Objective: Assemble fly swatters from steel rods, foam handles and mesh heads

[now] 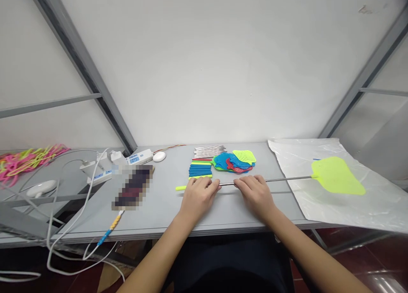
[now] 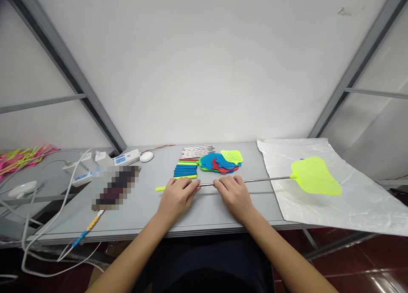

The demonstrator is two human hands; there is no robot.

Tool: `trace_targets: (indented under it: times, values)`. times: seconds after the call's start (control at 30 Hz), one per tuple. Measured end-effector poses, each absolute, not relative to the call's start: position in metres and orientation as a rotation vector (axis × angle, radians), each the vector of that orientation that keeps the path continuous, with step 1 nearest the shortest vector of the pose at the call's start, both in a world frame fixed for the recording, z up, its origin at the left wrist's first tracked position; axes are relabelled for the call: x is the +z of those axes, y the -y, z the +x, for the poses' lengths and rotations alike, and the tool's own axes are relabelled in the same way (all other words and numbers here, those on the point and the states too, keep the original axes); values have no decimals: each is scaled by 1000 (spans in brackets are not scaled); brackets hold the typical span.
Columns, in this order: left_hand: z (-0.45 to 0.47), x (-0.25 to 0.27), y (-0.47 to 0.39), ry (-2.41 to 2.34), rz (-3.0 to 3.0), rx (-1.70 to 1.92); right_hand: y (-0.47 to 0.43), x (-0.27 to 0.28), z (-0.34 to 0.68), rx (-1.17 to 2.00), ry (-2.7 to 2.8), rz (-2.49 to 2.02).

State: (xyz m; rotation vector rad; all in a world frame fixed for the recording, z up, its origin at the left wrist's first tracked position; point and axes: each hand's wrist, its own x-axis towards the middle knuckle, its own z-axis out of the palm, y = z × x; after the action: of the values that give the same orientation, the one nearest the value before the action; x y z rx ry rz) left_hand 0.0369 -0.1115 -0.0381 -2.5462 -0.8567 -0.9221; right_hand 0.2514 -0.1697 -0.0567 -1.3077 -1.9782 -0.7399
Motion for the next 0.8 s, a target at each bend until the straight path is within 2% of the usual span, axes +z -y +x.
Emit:
trace_targets:
  times: [0.8]
  values:
    - [56, -46, 124, 856, -2598, -935, 169, -57, 251, -708, 2014, -1198]
